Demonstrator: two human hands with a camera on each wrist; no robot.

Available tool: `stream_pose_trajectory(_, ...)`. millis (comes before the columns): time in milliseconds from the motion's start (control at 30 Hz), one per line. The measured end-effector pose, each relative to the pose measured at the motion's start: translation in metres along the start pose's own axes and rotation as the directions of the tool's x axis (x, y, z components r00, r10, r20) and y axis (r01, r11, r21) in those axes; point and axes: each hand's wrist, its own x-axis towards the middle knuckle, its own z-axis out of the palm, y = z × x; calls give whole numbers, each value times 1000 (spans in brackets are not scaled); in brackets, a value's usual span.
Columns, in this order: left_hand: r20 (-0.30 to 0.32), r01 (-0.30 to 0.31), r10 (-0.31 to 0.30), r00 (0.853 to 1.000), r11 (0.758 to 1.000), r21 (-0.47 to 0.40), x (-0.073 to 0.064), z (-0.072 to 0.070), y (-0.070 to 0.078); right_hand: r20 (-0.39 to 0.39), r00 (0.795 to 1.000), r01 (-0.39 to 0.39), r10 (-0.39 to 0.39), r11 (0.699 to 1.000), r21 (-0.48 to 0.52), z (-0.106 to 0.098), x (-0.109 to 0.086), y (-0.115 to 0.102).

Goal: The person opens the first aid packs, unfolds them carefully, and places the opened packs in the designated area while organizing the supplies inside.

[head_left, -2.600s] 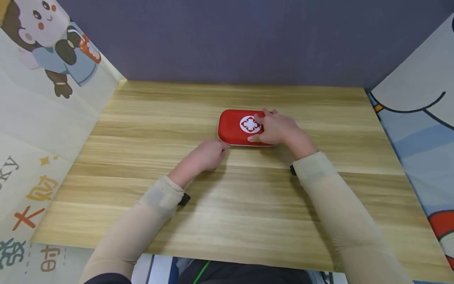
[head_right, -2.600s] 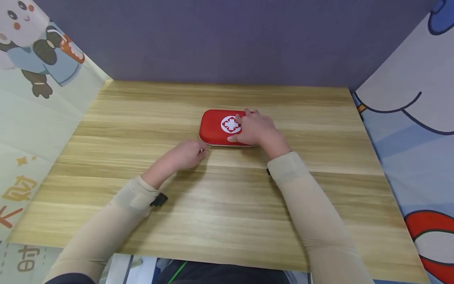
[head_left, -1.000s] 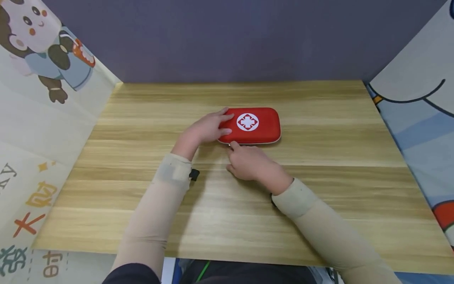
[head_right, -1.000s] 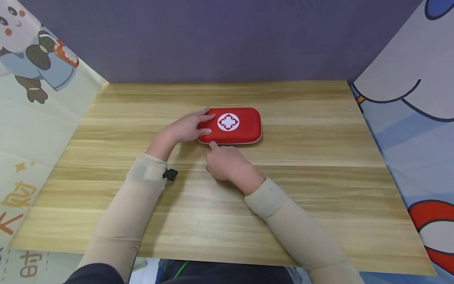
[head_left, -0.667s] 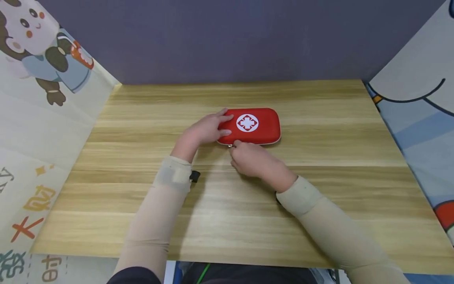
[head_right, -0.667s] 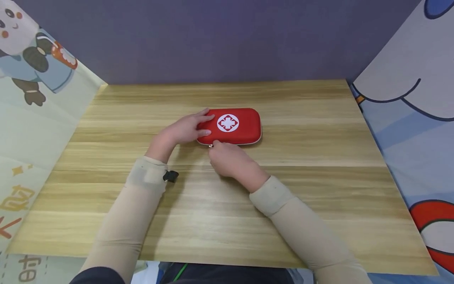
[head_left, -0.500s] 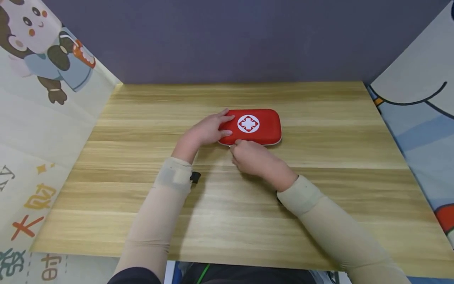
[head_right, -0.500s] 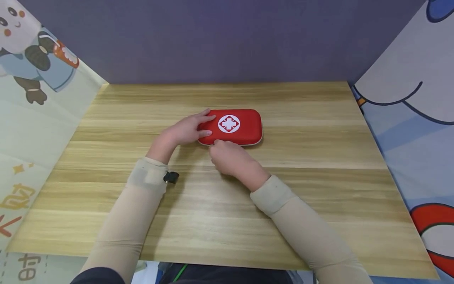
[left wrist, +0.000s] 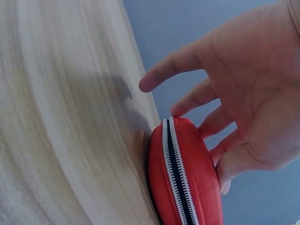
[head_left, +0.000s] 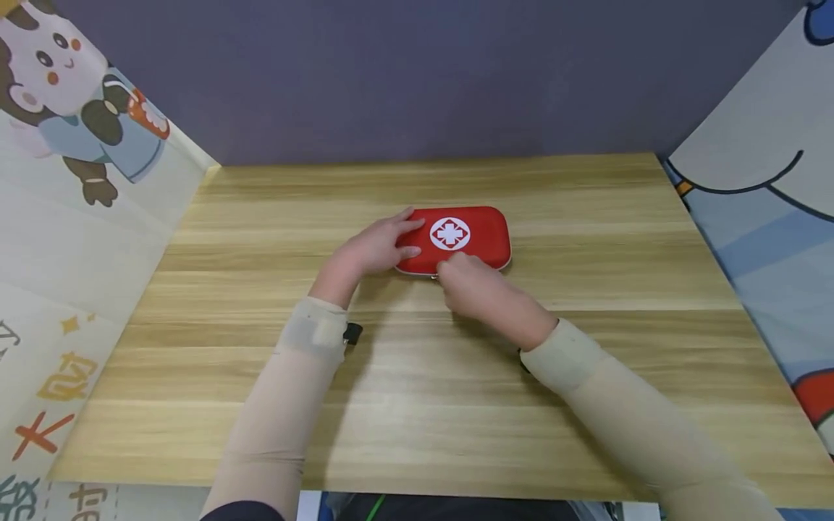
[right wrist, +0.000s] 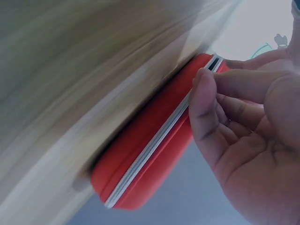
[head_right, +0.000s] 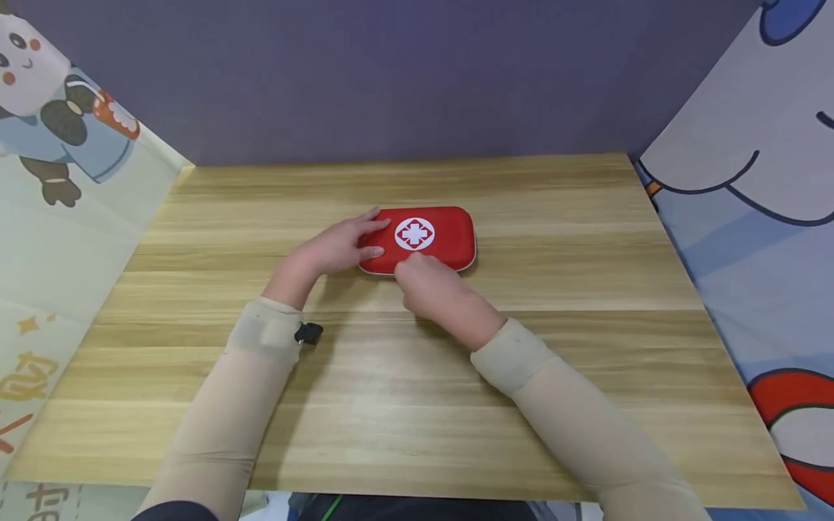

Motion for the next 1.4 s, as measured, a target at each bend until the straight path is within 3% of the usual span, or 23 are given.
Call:
stream_pose_trajectory(300, -7, 18, -18, 1000, 1000, -5, -1, 0, -2, -102, 995, 4, 0, 999, 40, -1, -15, 22)
stream_pose_trajectory(567, 3, 24, -24, 1000, 1000, 11, -1, 2, 0, -182, 981, 74, -64, 996, 52, 3, -28, 49)
stream_pose_trajectory(867, 14, 29, -30, 999, 999, 18, -2, 2, -4, -135, 991, 26, -15, 996, 84, -1, -41, 70)
stream_pose_trajectory(1400, 8, 6, -6, 1000, 1000, -1, -2, 3, -3, -152, 988, 5, 9, 995, 96, -10, -57, 92)
